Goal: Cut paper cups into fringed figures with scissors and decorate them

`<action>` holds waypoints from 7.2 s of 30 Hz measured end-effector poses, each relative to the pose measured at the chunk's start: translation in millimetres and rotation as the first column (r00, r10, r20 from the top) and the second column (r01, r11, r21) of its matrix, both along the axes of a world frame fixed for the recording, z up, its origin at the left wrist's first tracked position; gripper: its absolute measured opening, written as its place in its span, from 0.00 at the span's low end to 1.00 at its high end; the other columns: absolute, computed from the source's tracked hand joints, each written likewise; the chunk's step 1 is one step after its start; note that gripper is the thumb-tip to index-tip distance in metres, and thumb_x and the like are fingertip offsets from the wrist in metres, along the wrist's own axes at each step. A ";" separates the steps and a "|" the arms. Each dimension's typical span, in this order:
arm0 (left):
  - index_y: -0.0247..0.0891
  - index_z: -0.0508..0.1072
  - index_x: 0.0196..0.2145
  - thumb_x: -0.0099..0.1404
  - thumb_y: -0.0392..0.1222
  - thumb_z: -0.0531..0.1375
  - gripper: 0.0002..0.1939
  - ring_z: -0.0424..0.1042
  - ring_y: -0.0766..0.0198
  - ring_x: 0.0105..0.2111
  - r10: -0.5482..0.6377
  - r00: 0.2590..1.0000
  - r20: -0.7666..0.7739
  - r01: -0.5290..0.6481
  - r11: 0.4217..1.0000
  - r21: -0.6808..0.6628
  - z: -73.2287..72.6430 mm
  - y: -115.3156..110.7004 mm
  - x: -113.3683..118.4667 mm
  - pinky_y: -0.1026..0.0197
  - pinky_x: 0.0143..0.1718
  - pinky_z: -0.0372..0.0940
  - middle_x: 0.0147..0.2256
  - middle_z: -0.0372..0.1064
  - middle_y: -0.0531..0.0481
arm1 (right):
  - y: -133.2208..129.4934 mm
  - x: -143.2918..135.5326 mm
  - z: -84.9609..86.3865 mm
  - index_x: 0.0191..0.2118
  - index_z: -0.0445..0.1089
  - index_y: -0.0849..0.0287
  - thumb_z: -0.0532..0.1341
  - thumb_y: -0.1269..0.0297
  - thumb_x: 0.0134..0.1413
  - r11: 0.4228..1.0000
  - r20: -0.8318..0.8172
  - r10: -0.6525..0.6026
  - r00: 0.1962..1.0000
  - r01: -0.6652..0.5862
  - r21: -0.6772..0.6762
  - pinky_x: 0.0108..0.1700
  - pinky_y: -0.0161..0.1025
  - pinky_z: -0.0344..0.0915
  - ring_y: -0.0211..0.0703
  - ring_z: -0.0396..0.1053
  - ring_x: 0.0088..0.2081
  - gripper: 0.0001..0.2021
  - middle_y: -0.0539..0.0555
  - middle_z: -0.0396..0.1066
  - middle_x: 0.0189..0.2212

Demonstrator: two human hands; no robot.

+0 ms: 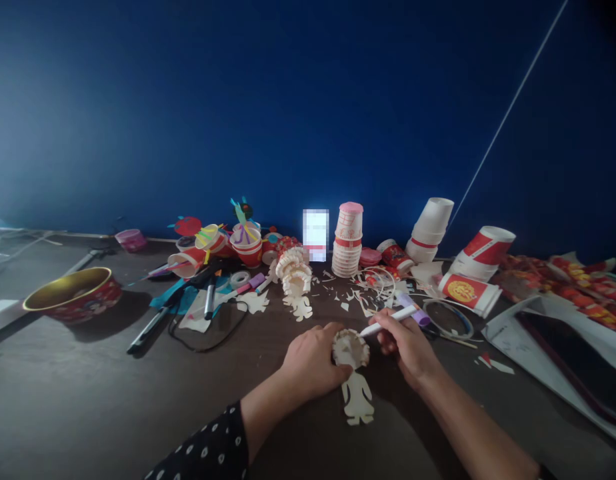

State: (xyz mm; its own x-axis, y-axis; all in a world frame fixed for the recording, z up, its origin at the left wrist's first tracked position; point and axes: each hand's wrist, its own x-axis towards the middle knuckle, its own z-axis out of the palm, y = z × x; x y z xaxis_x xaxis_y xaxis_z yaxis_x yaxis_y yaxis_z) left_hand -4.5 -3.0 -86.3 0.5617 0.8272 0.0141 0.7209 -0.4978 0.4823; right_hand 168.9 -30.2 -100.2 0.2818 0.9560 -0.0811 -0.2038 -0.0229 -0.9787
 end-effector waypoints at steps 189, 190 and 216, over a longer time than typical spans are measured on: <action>0.41 0.63 0.46 0.47 0.42 0.58 0.26 0.68 0.58 0.39 -0.059 0.995 0.077 0.057 0.998 0.027 -2.6 5.5 1.3 0.60 0.39 0.62 0.40 0.68 0.47 | -1.1 -3.5 1.3 0.20 0.61 0.56 0.54 0.63 0.45 0.994 0.756 0.016 0.654 -0.095 0.061 0.21 0.33 0.56 0.38 0.60 0.17 0.08 0.46 0.62 0.11; 0.41 0.63 0.46 0.47 0.42 0.58 0.26 0.68 0.58 0.39 -0.059 0.995 0.082 0.057 0.998 0.027 -3.1 5.6 1.1 0.60 0.39 0.62 0.40 0.68 0.47 | -1.2 -3.6 1.4 0.20 0.61 0.56 0.54 0.63 0.45 0.994 0.757 0.016 0.653 -0.093 0.059 0.21 0.33 0.56 0.38 0.61 0.17 0.08 0.46 0.62 0.11; 0.42 0.64 0.45 0.46 0.43 0.59 0.26 0.67 0.58 0.39 -0.068 0.991 0.113 0.065 0.997 0.035 -6.1 6.2 -0.4 0.59 0.40 0.62 0.40 0.68 0.48 | -1.4 -3.1 3.5 0.18 0.58 0.57 0.55 0.63 0.43 0.988 0.180 -0.154 0.972 0.147 0.055 0.18 0.31 0.57 0.31 0.51 0.13 0.08 0.43 0.54 0.10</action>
